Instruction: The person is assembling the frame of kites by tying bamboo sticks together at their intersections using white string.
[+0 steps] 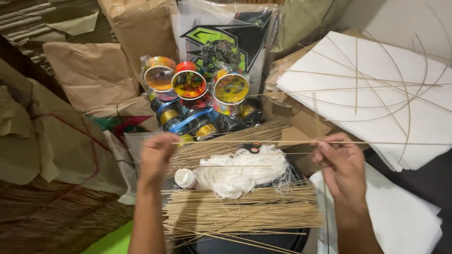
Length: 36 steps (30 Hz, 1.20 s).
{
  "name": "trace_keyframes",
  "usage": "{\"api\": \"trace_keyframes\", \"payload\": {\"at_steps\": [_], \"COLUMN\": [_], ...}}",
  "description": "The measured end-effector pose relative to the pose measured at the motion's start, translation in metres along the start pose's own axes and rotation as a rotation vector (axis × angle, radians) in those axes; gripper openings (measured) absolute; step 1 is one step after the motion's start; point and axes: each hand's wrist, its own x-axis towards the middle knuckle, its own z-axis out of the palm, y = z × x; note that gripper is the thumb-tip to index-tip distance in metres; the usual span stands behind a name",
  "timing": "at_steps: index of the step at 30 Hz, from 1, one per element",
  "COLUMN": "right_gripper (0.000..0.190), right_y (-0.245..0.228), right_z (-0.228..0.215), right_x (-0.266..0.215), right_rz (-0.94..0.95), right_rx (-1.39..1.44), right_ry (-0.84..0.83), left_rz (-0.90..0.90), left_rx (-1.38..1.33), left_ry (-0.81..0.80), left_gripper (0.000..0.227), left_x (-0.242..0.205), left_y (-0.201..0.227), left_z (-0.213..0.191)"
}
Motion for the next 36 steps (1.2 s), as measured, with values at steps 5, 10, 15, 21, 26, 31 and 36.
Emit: {"api": "trace_keyframes", "payload": {"at_steps": [5, 10, 15, 21, 26, 31, 36], "right_gripper": [0.015, 0.015, 0.015, 0.013, 0.012, 0.012, 0.012], "right_y": [-0.007, -0.001, 0.016, 0.032, 0.031, 0.027, 0.050], "right_z": [-0.017, -0.009, 0.022, 0.053, 0.081, 0.094, 0.088], "right_x": [-0.006, -0.007, -0.014, -0.025, -0.040, -0.052, -0.057], "right_rz": [-0.022, -0.034, -0.003, 0.085, 0.145, 0.187, 0.203], "right_rx": [-0.014, -0.033, 0.038, 0.165, 0.259, 0.271, 0.206], "right_ry": [0.039, 0.058, -0.004, -0.118, -0.242, -0.281, -0.141], "left_rz": [0.107, 0.027, 0.052, 0.080, -0.045, -0.029, 0.003], "left_rx": [0.179, 1.498, 1.783, 0.851, 0.277, 0.148, 0.139], "left_ry": [0.508, 0.197, -0.009, -0.307, -0.694, -0.598, -0.147], "left_gripper": [0.014, 0.081, 0.091, 0.072, 0.060, 0.039, 0.029], "left_x": [0.030, 0.013, -0.006, -0.037, -0.053, -0.079, -0.101], "left_y": [0.005, 0.007, 0.053, 0.065, 0.034, -0.004, -0.036], "left_z": [-0.069, -0.096, -0.013, 0.090, 0.119, 0.134, 0.142]}}
